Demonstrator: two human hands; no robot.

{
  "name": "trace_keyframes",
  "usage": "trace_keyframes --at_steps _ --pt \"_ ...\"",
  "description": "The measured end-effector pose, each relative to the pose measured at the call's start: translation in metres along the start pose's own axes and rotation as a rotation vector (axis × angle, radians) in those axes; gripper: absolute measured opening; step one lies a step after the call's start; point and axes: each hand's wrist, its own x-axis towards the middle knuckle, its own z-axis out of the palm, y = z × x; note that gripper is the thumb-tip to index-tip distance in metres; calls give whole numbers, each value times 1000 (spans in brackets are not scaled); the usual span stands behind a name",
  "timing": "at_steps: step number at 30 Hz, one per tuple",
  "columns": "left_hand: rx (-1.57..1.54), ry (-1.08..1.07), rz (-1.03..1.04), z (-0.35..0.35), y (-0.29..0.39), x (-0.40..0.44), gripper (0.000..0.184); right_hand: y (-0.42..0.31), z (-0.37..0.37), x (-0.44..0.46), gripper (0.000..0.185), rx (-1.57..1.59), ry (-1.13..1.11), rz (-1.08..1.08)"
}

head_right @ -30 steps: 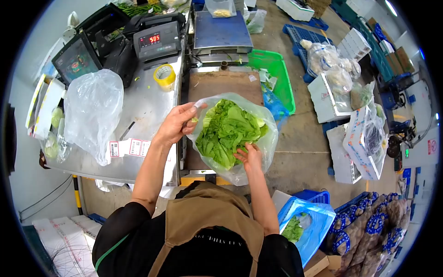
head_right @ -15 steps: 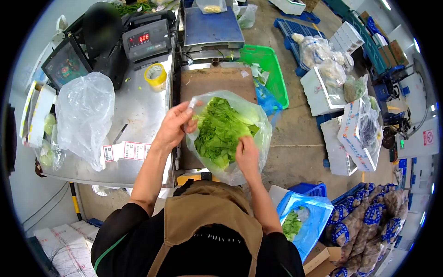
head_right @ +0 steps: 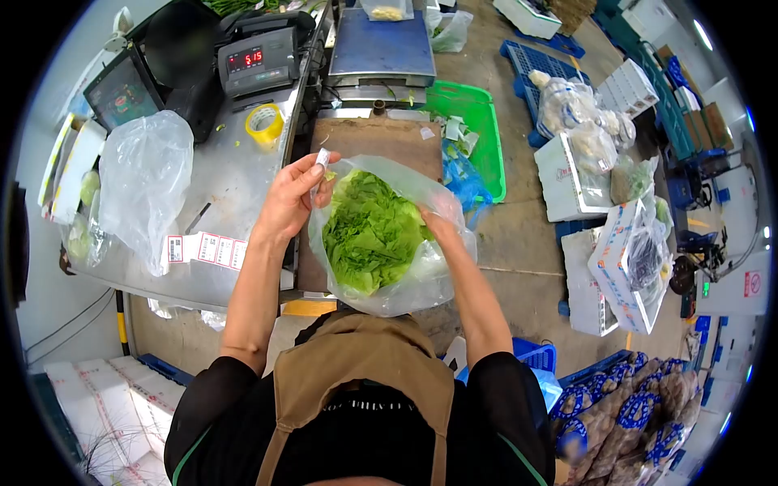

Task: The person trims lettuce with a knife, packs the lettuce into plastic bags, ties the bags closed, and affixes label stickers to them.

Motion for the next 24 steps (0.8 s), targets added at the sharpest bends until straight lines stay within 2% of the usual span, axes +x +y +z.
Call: trace_keyframes --at_steps 2,4,8,10,12,15,18,21,24 --pt "36 26 9 3 -2 -1 41 3 0 8 32 -113 35 -119" --pt "68 87 5 7 -3 -4 41 10 6 15 22 -188 95 -240" --pt "89 97 -6 6 -6 -7 33 28 14 7 21 -136 255 -590" --pt "86 105 -8 7 -7 -8 32 18 12 6 22 -209 218 -568" --pt "80 110 -4 6 -9 -9 31 9 14 17 25 -451 71 -293" --pt "80 121 0 5 -10 -8 32 -18 -2 -9 18 71 275 -359" --pt "108 142 -18 7 -11 -6 34 -31 -12 -15 17 650 292 -48" --pt "156 140 -38 12 -14 -5 33 -5 -23 14 12 1564 -72 241" --pt "240 137 -52 18 -16 -3 33 -52 -52 -18 15 900 -477 195"
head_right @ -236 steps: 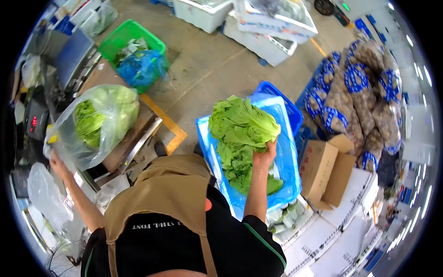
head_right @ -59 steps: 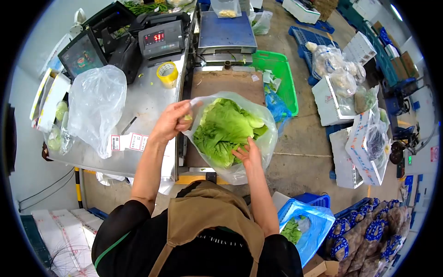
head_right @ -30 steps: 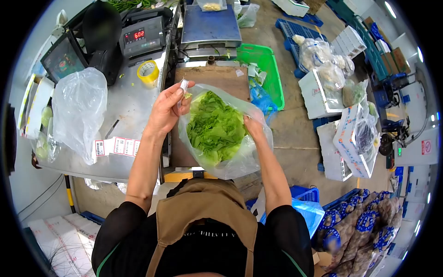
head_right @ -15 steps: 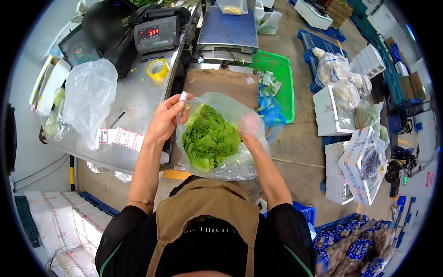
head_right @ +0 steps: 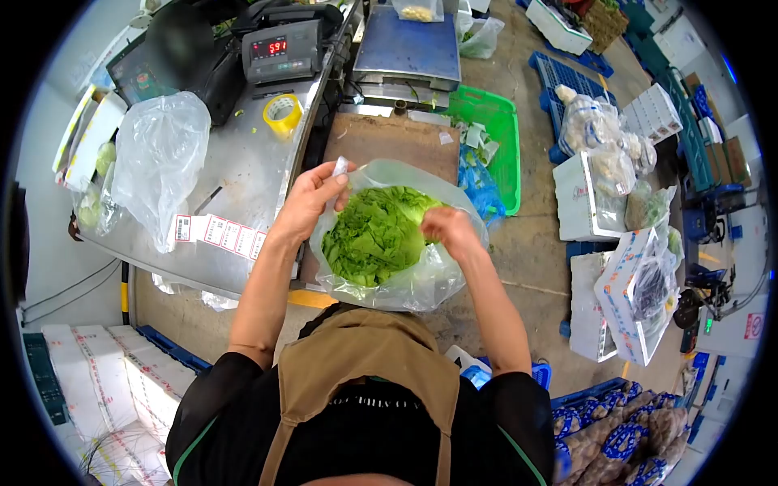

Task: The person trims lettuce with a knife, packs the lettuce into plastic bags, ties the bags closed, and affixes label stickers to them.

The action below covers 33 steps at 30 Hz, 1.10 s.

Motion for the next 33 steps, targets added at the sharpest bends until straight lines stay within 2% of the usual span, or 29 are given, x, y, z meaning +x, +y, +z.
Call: trace_keyframes --at_steps 1,4,6,7,8,10,13,15,17,19,21,23,25,26,27,29,30,32,33 --pt "25 -5 -5 -2 -5 1 34 -18 17 -19 14 -259 -92 81" --pt "161 -34 -34 -10 -6 -3 41 -65 48 -63 12 -273 -178 -26" --pt "211 -23 -89 -14 -9 -7 54 -95 27 -61 11 -348 56 -288" --pt "197 -6 -124 -17 -13 -9 61 -101 18 -47 13 -5 59 -591" --pt "208 11 -127 -19 -12 -13 63 -111 -9 -31 12 348 44 -593" --pt "251 60 -133 -24 -11 -23 65 -127 -11 -33 10 527 378 -539" --pt "293 184 -93 -36 -19 -35 67 -84 -61 -35 10 26 745 -503" --pt "266 277 -20 -51 -31 -43 69 -52 -77 -57 19 -102 687 -544" --pt "147 307 -3 -62 -32 -53 65 -43 -39 -88 27 -162 820 -480" --pt "119 309 25 -72 -31 -60 63 -31 -5 -114 28 -512 888 -552" --pt "169 257 25 -80 -35 -63 49 -20 43 -133 22 -804 928 -587" --pt "210 202 10 -77 -32 -66 42 -8 85 -138 19 -1052 765 -780" --pt "250 59 3 -72 -33 -64 37 22 103 -123 34 -1387 623 -906" --pt "265 -29 -4 -65 -35 -62 34 31 110 -117 44 -1473 612 -815" --pt "272 -167 -136 -60 -32 -61 33 38 111 -110 54 -1558 607 -710" --pt "285 -455 -396 -51 -18 -60 31 65 91 -102 68 -1598 671 -247" --pt "212 -517 -381 -42 -12 -65 28 78 77 -102 65 -1620 640 -78" --pt "25 -489 -383 -41 -8 -68 27 98 50 -104 58 -1629 553 241" --pt "-66 -464 -384 -42 -7 -68 27 104 38 -108 50 -1545 464 260"
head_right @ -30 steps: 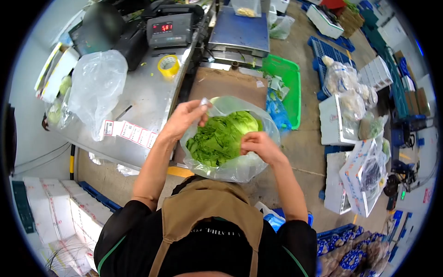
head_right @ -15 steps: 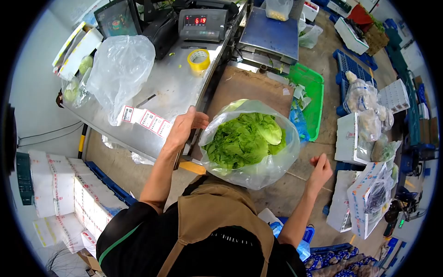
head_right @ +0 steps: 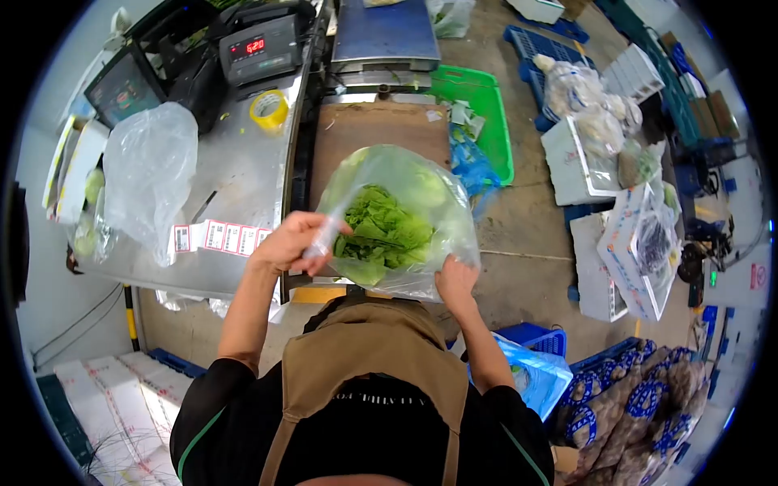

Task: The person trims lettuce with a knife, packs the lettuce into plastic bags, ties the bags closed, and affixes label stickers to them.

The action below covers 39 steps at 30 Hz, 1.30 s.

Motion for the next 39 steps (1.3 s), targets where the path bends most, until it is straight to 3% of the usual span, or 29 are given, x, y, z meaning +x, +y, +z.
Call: trace_keyframes --at_steps 1,2,5,8,9,12,13,16,17,18,19,20,22,23,24,26,27,29,31,34,37,39 --pt "-139 104 111 2 1 1 28 12 2 1 42 77 -82 -42" --pt "-303 13 219 -10 1 5 29 22 4 1 34 152 -164 -91" --pt "-395 48 307 -5 6 12 33 28 -22 -23 23 903 74 -249" --pt "-419 17 358 3 4 25 35 19 -55 -38 15 1688 -49 -229" --pt "-432 10 366 4 5 29 35 12 -52 -36 17 1854 -14 -390" --pt "-421 17 396 10 15 35 35 -14 -59 -48 30 2346 -275 18" --pt "-410 39 417 10 20 38 35 -40 -78 -57 51 2330 -276 298" --pt "-429 84 433 4 37 40 36 -30 -88 -69 67 2227 -1242 -107" --pt "-446 78 434 1 45 41 37 -32 -130 -82 77 1971 -791 -85" --pt "-467 75 427 -2 49 41 38 -28 -153 -71 79 2070 -790 -300" --pt "-529 -166 516 -9 51 47 39 -24 -175 -55 81 2162 -782 -521" --pt "-448 -90 476 -4 54 46 39 -24 -188 -44 83 2239 -762 -761" --pt "-293 61 430 16 65 54 42 -51 -193 -31 84 1688 -210 -788" --pt "-273 -65 416 22 60 58 48 -62 -196 -25 85 1395 28 -777" --pt "-223 -67 356 26 50 66 53 -66 -202 -22 86 1192 114 -814" --pt "-63 -170 399 45 28 78 41 -85 -208 -13 89 776 228 -944" --pt "-33 -204 346 44 14 86 29 -90 -205 -1 93 686 169 -924" --pt "-52 -146 462 52 4 101 25 -86 -199 17 99 875 -12 -935" --pt "-162 -243 509 54 9 95 21 -90 -199 38 109 1010 -144 -881" --pt "19 -107 436 62 15 83 14 -99 -178 48 109 1175 -291 -1008" --pt "286 45 307 55 19 74 18 -94 -161 46 98 1210 -261 -882" --pt "327 237 415 34 8 84 16 -63 -148 70 81 1032 -244 -809"
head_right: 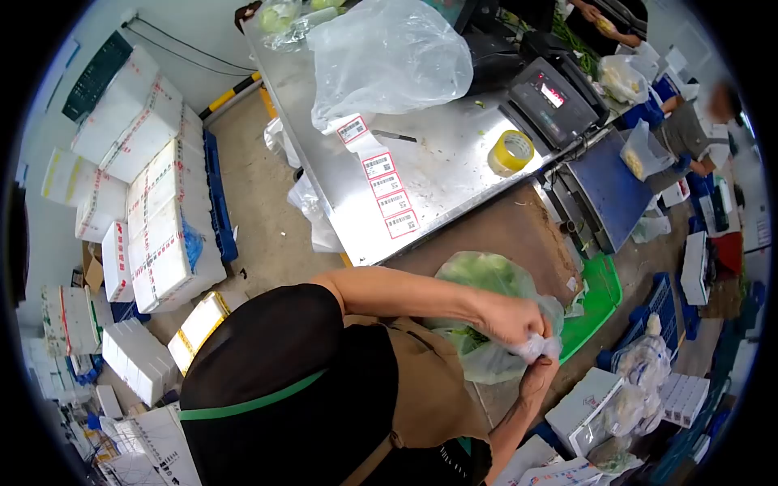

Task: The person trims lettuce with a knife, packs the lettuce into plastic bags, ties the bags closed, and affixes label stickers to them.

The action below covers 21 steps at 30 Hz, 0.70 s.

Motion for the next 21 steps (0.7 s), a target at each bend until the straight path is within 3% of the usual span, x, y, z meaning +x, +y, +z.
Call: trace_keyframes --at_steps 1,3,5,7,8,11,12,14,16,18,21 --pt "36 92 44 -7 -11 5 15 15 -11 -4 74 -88 1 45" --pt "-265 350 -220 -38 -17 8 14 34 12 -28 55 373 155 -147" --pt "-536 488 -362 -74 -84 30 17 59 30 -53 46 450 183 -192" --pt "-573 560 -506 -88 -150 47 21 82 27 -85 38 179 119 114" --pt "-591 592 -577 -90 -164 53 23 83 27 -89 35 210 125 140" --pt "-934 305 -603 -91 -158 64 21 69 35 -85 28 212 146 243" --pt "-879 75 -564 -93 -153 71 22 51 38 -81 26 152 150 302" --pt "-874 -91 -447 -80 -111 61 23 34 36 -72 22 -16 94 431" --pt "-859 -243 -343 -48 -56 57 22 17 33 -67 21 -349 91 412" --pt "-803 -277 -309 -21 -7 39 20 -10 36 -60 19 -257 252 206" --pt "-782 -256 -254 -2 11 37 16 -46 49 -43 16 -283 280 -97"
